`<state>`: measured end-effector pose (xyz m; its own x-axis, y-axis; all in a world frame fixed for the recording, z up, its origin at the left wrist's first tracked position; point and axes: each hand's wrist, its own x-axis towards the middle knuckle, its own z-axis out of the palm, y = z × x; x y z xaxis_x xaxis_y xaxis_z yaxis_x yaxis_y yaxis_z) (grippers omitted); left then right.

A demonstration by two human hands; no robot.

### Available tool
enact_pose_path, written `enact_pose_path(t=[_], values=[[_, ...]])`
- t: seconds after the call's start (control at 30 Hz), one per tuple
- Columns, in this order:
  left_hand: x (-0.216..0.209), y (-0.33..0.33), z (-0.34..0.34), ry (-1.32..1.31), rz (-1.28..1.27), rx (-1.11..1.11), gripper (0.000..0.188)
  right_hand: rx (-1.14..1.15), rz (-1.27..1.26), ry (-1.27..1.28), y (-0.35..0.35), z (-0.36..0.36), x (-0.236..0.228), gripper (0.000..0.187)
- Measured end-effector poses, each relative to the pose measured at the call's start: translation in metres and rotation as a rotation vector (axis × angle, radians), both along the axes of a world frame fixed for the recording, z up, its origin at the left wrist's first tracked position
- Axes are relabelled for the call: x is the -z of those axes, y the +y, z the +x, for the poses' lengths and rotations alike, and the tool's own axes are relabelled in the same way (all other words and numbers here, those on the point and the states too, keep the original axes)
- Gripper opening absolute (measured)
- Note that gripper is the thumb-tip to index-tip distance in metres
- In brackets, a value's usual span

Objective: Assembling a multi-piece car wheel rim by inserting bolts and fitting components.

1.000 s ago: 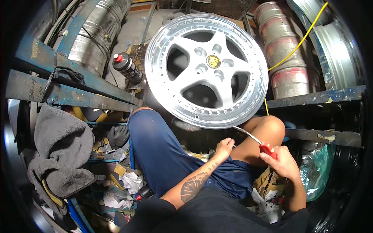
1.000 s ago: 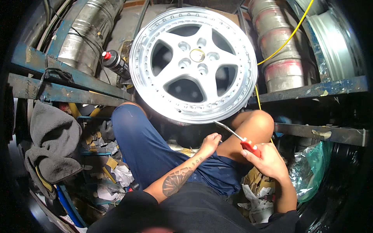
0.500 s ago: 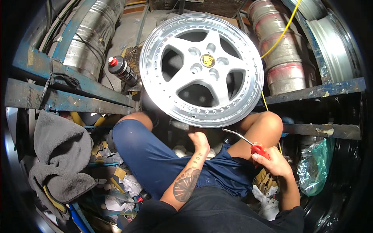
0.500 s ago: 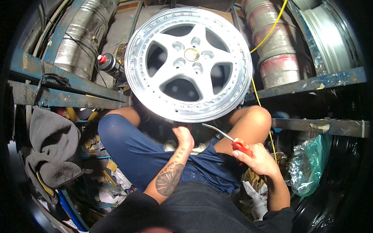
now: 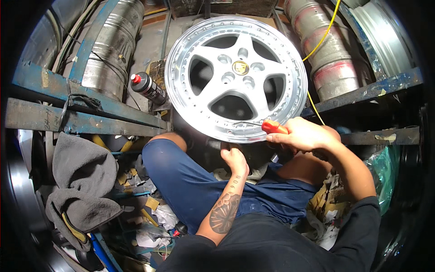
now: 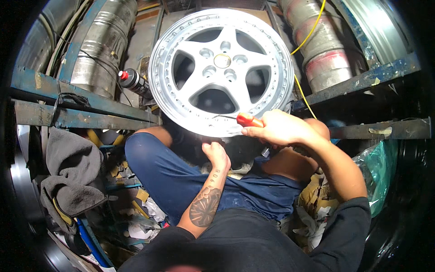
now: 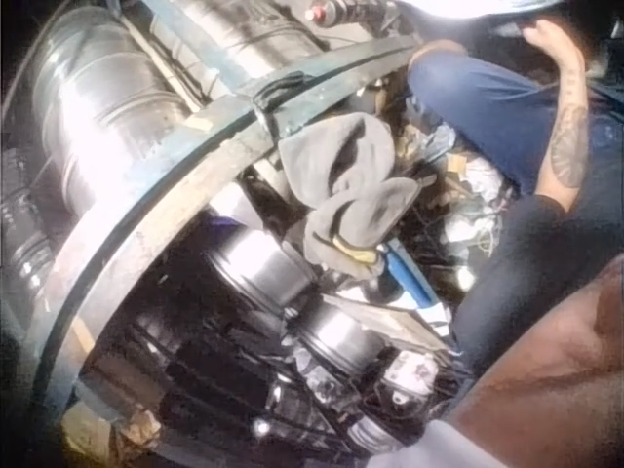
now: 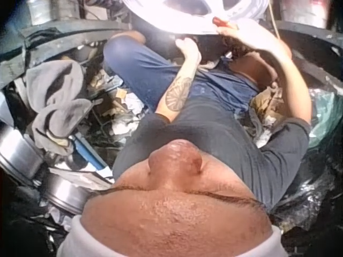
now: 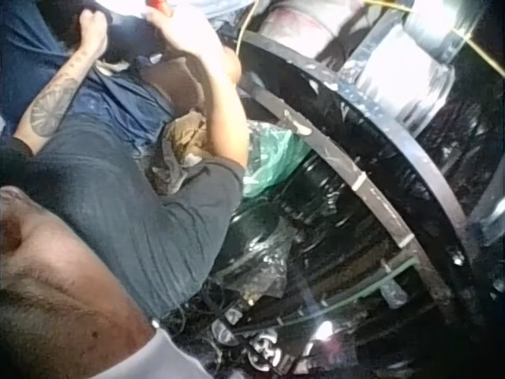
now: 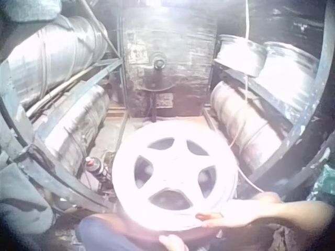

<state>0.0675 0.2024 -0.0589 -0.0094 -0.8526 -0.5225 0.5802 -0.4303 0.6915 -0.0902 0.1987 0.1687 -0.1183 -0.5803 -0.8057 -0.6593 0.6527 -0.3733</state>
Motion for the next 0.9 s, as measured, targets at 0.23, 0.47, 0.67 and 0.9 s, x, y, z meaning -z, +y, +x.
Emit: enact_pose_path(t=[0.23, 0.47, 0.67, 0.9], values=[[-0.009, -0.01, 0.003, -0.042, -0.035, -0.019, 0.031, -0.126, 0.07, 0.034, -0.019, 0.008, -0.006, 0.059], [0.015, -0.014, 0.007, -0.162, -0.226, -0.045, 0.032, -0.256, 0.048, 0.116, -0.02, 0.014, 0.009, 0.057], [0.013, -0.017, 0.012, -0.604, -0.402, 0.082, 0.03, -0.224, -0.035, 0.128, -0.008, 0.012, 0.015, 0.07], [0.011, -0.015, 0.008, -0.57, -0.421, 0.015, 0.024, -0.246, 0.001, 0.186, -0.008, 0.017, 0.011, 0.067]])
